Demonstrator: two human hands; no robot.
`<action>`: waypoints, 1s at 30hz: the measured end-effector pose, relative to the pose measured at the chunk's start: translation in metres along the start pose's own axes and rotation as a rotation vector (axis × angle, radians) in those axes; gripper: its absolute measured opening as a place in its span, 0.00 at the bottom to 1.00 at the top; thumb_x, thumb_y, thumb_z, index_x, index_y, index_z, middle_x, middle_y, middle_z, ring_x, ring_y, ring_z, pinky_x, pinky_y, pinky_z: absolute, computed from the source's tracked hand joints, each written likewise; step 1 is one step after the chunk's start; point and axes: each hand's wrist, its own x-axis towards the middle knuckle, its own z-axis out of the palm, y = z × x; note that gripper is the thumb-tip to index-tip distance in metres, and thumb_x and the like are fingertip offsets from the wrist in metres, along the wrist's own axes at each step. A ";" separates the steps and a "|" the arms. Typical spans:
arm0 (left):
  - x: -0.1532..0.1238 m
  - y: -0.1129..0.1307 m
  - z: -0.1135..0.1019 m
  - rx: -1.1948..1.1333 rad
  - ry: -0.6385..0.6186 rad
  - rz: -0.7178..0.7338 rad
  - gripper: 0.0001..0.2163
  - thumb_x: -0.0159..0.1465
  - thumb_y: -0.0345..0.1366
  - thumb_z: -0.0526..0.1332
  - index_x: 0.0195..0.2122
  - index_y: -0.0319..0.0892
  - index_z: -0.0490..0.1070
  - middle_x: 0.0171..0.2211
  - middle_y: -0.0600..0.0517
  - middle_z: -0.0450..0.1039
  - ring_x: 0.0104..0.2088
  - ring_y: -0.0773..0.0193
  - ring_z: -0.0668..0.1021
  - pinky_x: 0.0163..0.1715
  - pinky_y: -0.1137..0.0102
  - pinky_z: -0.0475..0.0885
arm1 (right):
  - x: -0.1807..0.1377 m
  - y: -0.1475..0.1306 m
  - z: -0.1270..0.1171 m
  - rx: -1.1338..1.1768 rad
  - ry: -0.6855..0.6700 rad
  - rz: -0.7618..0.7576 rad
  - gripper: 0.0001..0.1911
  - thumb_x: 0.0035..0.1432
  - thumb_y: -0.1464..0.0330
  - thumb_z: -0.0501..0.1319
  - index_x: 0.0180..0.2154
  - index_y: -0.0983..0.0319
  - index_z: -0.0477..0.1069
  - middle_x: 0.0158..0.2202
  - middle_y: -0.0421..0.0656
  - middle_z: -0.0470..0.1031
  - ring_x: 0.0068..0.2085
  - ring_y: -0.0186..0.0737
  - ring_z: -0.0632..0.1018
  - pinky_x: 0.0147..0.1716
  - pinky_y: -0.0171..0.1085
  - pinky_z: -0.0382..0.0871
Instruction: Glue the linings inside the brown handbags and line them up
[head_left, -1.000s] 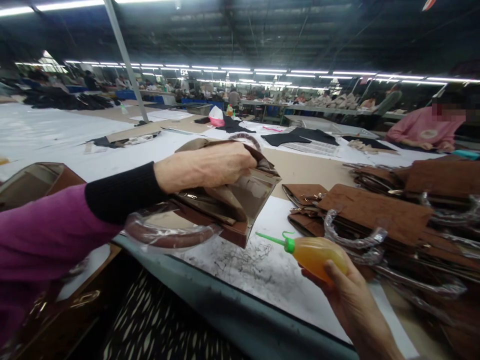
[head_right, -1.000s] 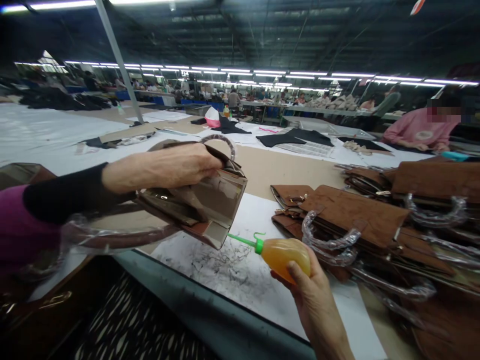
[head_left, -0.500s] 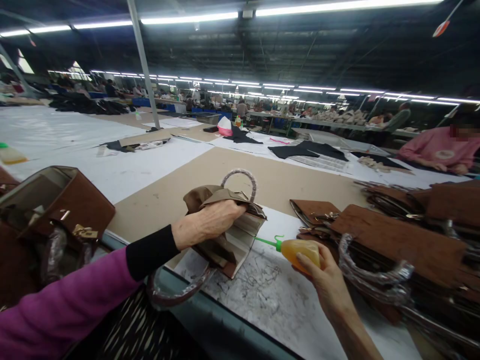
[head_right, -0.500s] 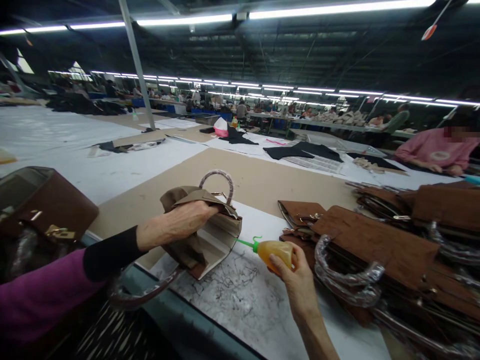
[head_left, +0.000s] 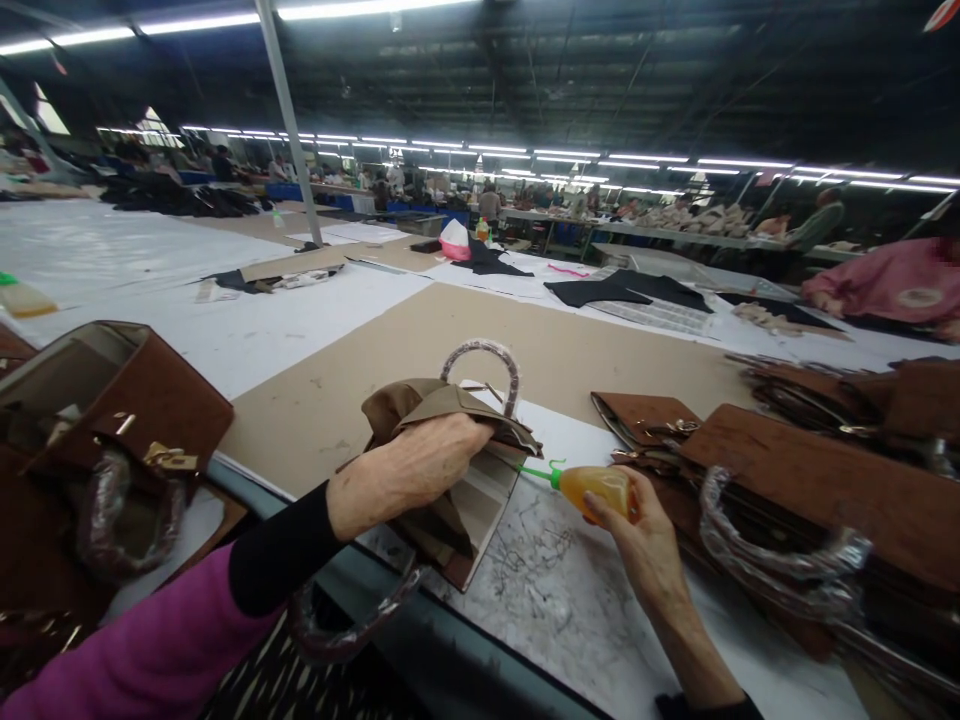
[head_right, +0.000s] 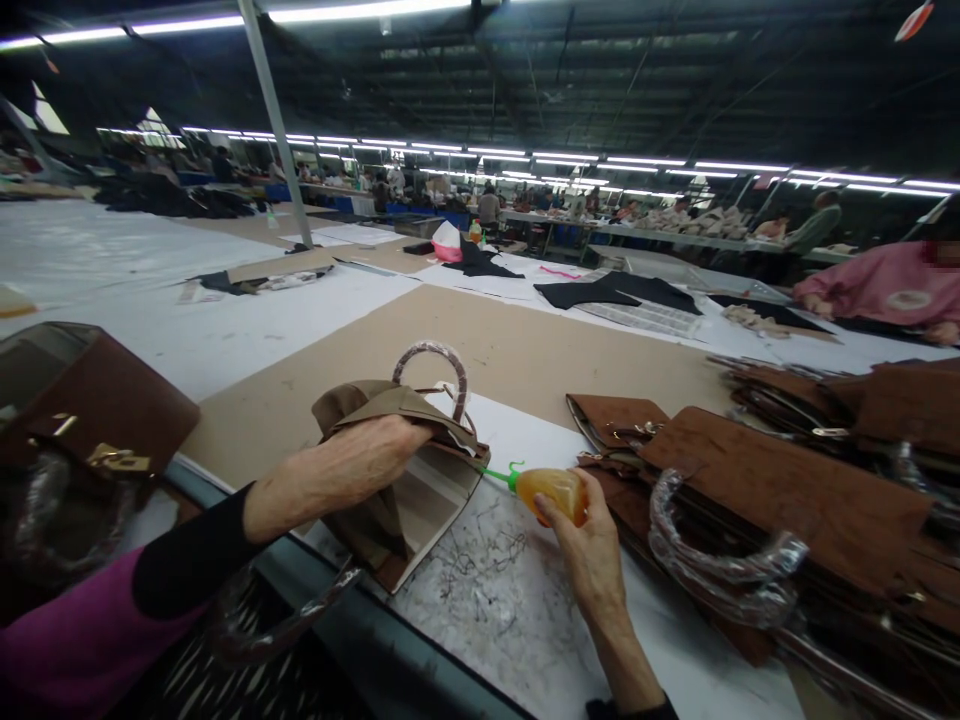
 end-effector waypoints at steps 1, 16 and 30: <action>-0.002 0.000 0.002 -0.008 0.000 -0.001 0.14 0.61 0.22 0.45 0.43 0.37 0.65 0.36 0.47 0.71 0.35 0.64 0.73 0.41 0.68 0.69 | 0.000 0.001 -0.001 0.002 -0.004 0.002 0.34 0.44 0.52 0.71 0.49 0.59 0.65 0.40 0.44 0.72 0.40 0.53 0.74 0.35 0.47 0.75; -0.022 0.012 0.010 -0.002 -0.054 -0.018 0.16 0.60 0.20 0.46 0.46 0.36 0.65 0.38 0.46 0.72 0.34 0.64 0.74 0.43 0.68 0.69 | -0.015 0.006 -0.014 0.052 -0.052 0.120 0.29 0.44 0.55 0.72 0.45 0.59 0.69 0.38 0.42 0.75 0.39 0.49 0.75 0.36 0.41 0.74; -0.031 0.018 0.000 -0.200 -0.008 -0.078 0.20 0.64 0.22 0.45 0.55 0.38 0.62 0.50 0.45 0.71 0.50 0.63 0.73 0.51 0.68 0.68 | -0.023 0.008 -0.008 0.142 -0.040 0.148 0.27 0.44 0.57 0.73 0.44 0.59 0.69 0.38 0.40 0.76 0.38 0.44 0.75 0.36 0.36 0.72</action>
